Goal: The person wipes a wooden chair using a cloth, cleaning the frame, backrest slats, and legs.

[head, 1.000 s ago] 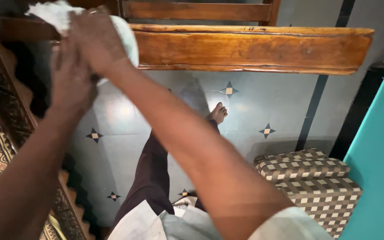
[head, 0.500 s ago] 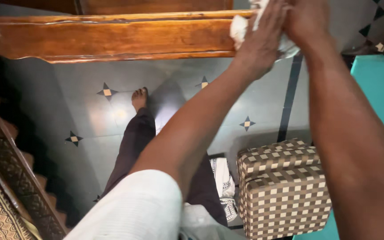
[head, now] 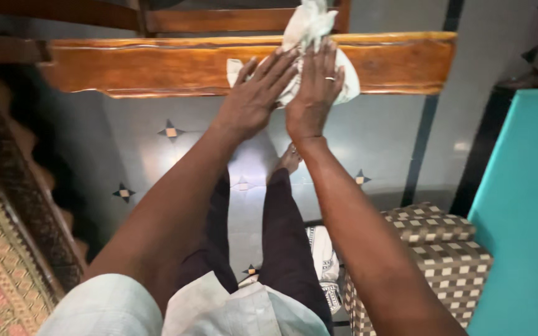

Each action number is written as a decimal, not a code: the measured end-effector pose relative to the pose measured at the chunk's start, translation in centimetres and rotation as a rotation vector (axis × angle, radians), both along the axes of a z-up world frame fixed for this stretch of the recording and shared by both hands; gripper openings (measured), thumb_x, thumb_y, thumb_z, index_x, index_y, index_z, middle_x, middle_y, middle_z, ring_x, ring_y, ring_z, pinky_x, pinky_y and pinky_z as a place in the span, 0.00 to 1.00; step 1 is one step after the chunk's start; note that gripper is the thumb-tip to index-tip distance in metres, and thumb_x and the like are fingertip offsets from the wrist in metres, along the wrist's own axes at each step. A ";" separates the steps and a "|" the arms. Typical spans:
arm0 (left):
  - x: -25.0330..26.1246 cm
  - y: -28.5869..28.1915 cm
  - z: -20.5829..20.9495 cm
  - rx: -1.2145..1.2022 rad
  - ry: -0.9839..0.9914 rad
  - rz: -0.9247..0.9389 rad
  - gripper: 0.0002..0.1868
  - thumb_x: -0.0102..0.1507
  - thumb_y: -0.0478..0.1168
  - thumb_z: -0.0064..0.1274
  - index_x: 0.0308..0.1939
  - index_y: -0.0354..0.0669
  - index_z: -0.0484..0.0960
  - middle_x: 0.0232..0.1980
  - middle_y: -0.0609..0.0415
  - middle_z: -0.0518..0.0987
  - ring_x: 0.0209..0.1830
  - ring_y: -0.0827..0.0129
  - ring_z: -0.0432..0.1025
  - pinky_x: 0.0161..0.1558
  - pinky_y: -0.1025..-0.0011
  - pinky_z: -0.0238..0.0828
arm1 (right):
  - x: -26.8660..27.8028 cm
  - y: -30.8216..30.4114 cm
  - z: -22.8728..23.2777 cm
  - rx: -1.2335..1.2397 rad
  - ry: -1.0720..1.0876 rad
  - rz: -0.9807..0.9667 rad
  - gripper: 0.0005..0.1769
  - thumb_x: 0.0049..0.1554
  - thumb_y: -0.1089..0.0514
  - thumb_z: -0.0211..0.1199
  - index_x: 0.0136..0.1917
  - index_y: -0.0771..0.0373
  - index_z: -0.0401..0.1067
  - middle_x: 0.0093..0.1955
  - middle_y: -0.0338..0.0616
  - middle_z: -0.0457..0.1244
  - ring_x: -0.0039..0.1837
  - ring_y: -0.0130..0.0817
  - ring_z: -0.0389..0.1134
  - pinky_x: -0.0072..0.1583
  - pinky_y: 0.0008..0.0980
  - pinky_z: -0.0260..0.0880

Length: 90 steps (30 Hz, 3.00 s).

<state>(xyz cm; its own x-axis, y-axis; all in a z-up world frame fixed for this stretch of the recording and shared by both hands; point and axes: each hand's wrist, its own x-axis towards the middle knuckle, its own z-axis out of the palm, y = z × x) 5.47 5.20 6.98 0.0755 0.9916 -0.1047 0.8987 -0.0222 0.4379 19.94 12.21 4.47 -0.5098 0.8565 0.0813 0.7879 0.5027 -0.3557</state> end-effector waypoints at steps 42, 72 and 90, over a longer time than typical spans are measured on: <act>-11.2 -11.9 0.0 -0.142 -0.161 0.573 0.43 0.66 0.33 0.42 0.85 0.42 0.44 0.88 0.49 0.38 0.88 0.54 0.32 0.80 0.42 0.22 | -19.3 -8.1 -1.6 -0.101 0.138 0.429 0.28 0.67 0.57 0.53 0.78 0.64 0.58 0.81 0.52 0.51 0.83 0.50 0.49 0.81 0.51 0.43; 10.2 3.5 -0.4 0.027 -0.227 0.304 0.43 0.66 0.32 0.42 0.85 0.42 0.45 0.89 0.49 0.39 0.90 0.57 0.34 0.84 0.52 0.27 | 5.2 6.3 1.7 0.023 0.078 0.236 0.26 0.69 0.58 0.51 0.78 0.67 0.60 0.81 0.54 0.52 0.83 0.50 0.47 0.81 0.54 0.42; 16.8 9.2 -0.2 0.105 -0.130 0.161 0.42 0.64 0.32 0.44 0.83 0.36 0.52 0.87 0.47 0.42 0.89 0.58 0.36 0.84 0.54 0.31 | 13.1 10.7 4.4 0.160 0.175 0.165 0.22 0.67 0.60 0.55 0.72 0.69 0.66 0.70 0.52 0.61 0.72 0.53 0.59 0.76 0.55 0.48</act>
